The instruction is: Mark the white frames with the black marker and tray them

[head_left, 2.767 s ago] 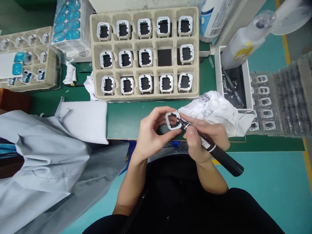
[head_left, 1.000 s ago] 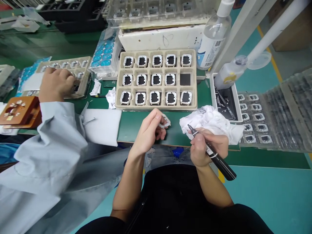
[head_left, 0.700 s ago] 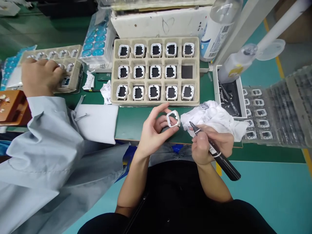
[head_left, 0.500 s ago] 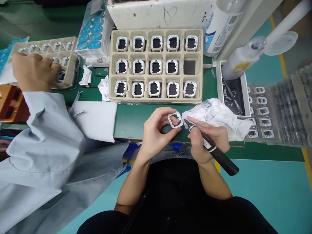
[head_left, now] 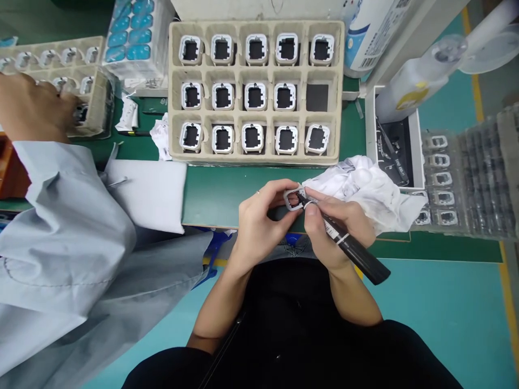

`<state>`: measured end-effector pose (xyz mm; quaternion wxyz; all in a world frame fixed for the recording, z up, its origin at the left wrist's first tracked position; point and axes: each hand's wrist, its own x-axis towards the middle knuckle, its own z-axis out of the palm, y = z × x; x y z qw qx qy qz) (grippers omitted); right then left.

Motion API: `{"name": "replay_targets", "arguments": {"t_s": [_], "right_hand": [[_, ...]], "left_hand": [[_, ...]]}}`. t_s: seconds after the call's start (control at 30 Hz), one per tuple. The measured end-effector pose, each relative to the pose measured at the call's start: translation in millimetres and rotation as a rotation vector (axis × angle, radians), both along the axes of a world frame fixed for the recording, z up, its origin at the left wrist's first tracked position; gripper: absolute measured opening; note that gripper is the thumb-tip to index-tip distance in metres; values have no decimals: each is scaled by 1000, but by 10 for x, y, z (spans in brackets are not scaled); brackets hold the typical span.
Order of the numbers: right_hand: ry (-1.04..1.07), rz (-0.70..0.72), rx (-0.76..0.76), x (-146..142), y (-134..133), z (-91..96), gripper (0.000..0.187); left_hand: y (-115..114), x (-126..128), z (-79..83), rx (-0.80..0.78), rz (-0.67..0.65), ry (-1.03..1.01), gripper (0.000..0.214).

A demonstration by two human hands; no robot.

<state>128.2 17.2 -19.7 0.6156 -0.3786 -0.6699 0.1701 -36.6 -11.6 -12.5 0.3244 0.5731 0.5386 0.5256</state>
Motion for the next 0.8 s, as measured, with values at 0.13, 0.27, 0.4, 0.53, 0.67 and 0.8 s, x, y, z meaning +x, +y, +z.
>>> {"name": "replay_targets", "arguments": {"t_s": [0.13, 0.27, 0.4, 0.53, 0.67, 0.8], "right_hand": [[-14, 2, 33, -25, 30, 65, 17], [2, 4, 39, -37, 44, 77, 17], [-44, -26, 32, -33, 39, 71, 15], [-46, -16, 54, -29, 37, 90, 16], [-47, 2, 26, -23, 28, 111, 18], [-47, -5, 23, -24, 21, 109, 17]], "left_hand": [[-13, -8, 12, 19, -6, -5, 31], [-20, -6, 10, 25, -13, -24, 29], [-19, -2, 15, -11, -4, -4, 29], [-22, -2, 24, 11, -14, -27, 28], [-31, 0, 18, -24, -1, -13, 29], [-30, 6, 10, -12, 4, -15, 29]]}}
